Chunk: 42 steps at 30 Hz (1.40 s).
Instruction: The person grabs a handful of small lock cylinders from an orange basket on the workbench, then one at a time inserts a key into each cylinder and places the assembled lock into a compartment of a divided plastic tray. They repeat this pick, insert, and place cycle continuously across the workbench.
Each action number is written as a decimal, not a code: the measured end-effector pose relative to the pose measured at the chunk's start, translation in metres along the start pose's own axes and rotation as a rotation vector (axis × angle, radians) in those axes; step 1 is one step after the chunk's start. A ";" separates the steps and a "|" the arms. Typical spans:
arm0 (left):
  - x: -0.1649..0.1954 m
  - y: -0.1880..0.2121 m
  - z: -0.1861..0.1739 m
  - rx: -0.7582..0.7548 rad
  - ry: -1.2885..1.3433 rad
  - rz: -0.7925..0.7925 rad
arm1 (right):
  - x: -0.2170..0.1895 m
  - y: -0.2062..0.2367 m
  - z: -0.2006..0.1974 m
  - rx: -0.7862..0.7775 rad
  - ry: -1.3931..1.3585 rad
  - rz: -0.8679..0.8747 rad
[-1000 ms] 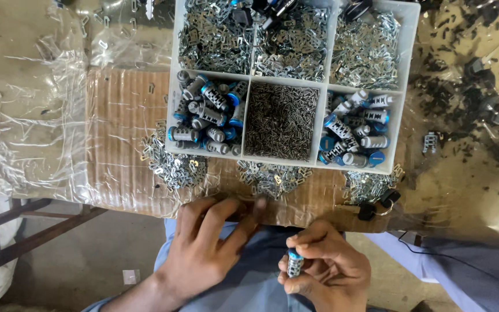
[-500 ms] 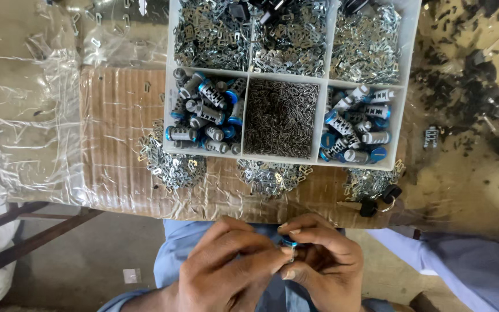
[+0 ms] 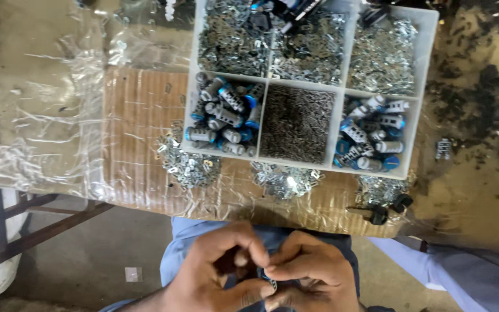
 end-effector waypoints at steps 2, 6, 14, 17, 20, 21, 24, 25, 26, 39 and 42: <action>0.000 0.005 -0.003 0.064 -0.068 -0.017 | 0.003 -0.001 0.002 0.108 -0.109 0.057; 0.012 0.004 -0.018 0.426 -1.031 0.349 | 0.008 -0.001 0.005 0.339 -0.355 0.252; 0.018 -0.007 -0.022 0.493 -1.344 0.328 | -0.002 -0.008 0.011 0.305 -0.247 0.217; 0.024 -0.003 -0.027 0.414 -1.313 0.367 | -0.003 -0.009 0.012 0.323 -0.242 0.211; 0.029 0.001 -0.036 0.307 -1.251 0.487 | -0.005 -0.011 0.012 0.295 -0.265 0.205; 0.029 0.000 -0.039 0.269 -1.242 0.522 | -0.005 -0.011 0.012 0.291 -0.270 0.209; 0.028 -0.005 -0.042 0.248 -1.196 0.547 | -0.008 -0.011 0.011 0.277 -0.322 0.205; 0.028 -0.007 -0.041 0.255 -1.181 0.541 | -0.008 -0.011 0.011 0.274 -0.307 0.201; 0.027 -0.012 -0.039 0.343 -1.197 0.522 | -0.009 -0.010 0.011 0.269 -0.294 0.201; 0.030 -0.015 0.006 0.212 -0.781 0.583 | -0.021 0.016 -0.014 0.511 -0.285 0.171; 0.032 -0.020 0.021 0.049 -0.643 0.607 | -0.023 0.020 -0.020 0.495 -0.136 0.129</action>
Point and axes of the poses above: each hand's wrist, its own y-axis away from the middle knuckle, its own z-axis out of the palm, x = y × z, the point moved 2 cm from there along -y, towards the middle knuckle, and after that the axes turned 3 degrees about -y, right-handed, at the moved point
